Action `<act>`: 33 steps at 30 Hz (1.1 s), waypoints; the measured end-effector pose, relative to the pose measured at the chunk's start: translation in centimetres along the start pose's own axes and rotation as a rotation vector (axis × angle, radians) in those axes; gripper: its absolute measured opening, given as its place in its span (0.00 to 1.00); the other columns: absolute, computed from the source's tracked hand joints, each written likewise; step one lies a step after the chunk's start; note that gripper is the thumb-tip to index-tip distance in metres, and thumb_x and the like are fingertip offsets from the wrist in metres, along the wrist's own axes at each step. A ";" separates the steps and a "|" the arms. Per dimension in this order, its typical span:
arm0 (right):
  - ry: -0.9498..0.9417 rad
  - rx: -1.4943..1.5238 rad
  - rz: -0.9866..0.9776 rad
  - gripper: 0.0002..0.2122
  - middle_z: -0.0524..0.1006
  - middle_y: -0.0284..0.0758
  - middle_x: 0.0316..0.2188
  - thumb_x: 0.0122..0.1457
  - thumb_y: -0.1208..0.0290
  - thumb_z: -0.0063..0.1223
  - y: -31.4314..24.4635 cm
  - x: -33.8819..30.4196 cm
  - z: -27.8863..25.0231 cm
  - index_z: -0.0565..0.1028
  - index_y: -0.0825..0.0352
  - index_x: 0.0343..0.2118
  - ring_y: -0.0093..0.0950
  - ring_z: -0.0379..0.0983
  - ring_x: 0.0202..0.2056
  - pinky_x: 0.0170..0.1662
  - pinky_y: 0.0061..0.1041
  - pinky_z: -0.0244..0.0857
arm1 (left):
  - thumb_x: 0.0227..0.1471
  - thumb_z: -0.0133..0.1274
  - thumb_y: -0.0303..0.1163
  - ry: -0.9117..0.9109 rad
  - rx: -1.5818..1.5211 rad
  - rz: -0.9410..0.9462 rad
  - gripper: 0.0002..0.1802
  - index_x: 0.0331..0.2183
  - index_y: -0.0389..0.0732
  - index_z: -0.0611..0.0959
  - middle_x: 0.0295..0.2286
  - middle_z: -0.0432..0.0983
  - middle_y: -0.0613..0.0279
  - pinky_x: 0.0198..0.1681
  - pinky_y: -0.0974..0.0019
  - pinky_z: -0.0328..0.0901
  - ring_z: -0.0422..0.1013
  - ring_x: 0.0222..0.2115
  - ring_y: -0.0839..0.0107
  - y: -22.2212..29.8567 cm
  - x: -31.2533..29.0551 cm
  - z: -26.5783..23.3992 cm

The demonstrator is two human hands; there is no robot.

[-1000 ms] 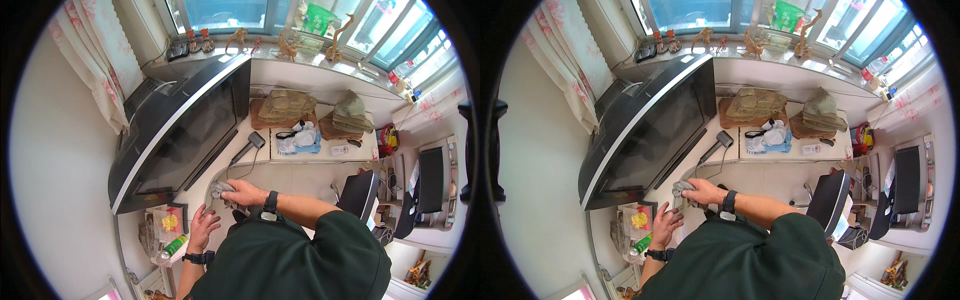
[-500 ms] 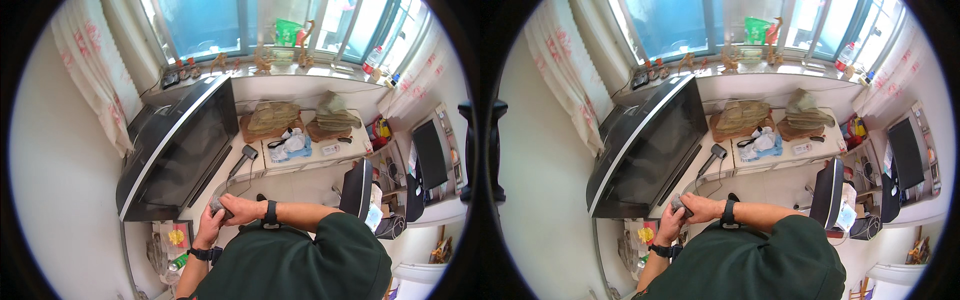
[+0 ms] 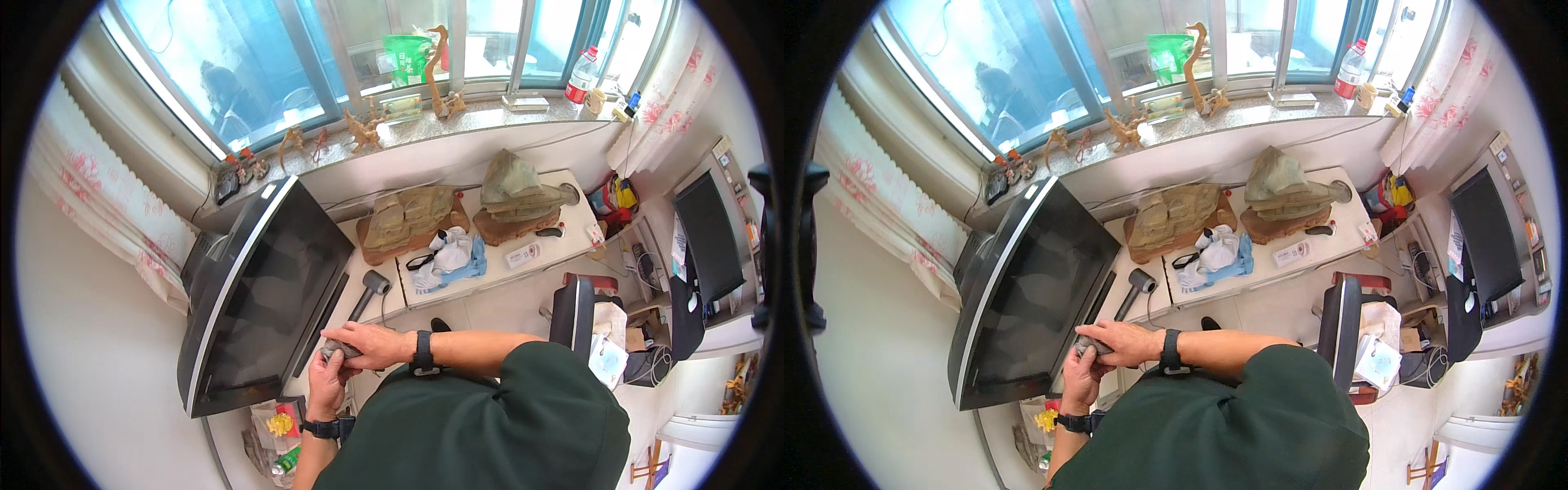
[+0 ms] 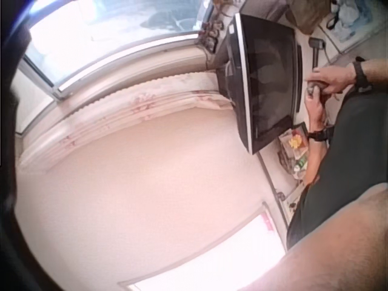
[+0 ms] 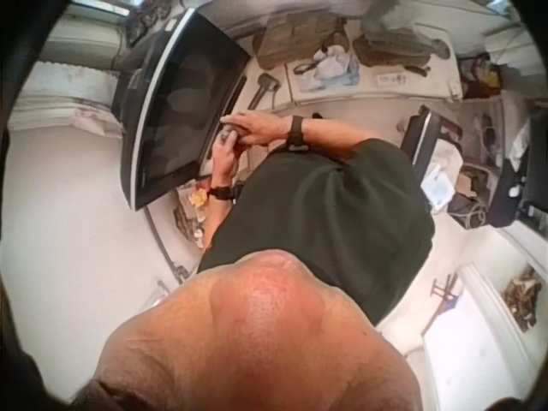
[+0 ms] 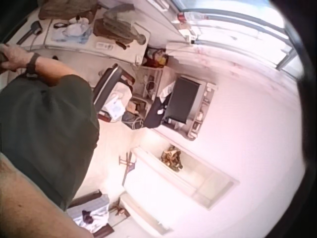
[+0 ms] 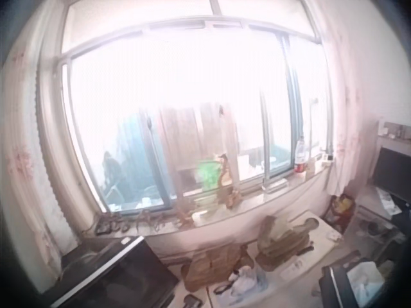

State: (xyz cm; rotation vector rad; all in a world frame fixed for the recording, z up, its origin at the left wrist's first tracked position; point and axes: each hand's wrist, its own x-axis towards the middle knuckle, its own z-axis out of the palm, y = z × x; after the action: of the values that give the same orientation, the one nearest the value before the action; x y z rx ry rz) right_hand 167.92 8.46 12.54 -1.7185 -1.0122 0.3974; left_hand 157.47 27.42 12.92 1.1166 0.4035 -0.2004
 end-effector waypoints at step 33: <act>1.084 -1.196 0.661 0.07 0.82 0.45 0.42 0.58 0.72 0.54 35.2 -10.0 -63.2 0.81 0.62 0.38 0.49 0.81 0.41 0.48 0.48 0.76 | 0.70 0.56 0.34 0.675 0.060 -0.249 0.16 0.54 0.38 0.78 0.37 0.84 0.52 0.36 0.57 0.80 0.83 0.35 0.59 -1.6 6.6 5.7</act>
State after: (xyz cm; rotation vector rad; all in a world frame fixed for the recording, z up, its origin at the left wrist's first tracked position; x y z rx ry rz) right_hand 220.59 -41.35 3.69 -2.7570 0.2912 -0.8927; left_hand 164.15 21.86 10.96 1.1748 1.1463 -0.0470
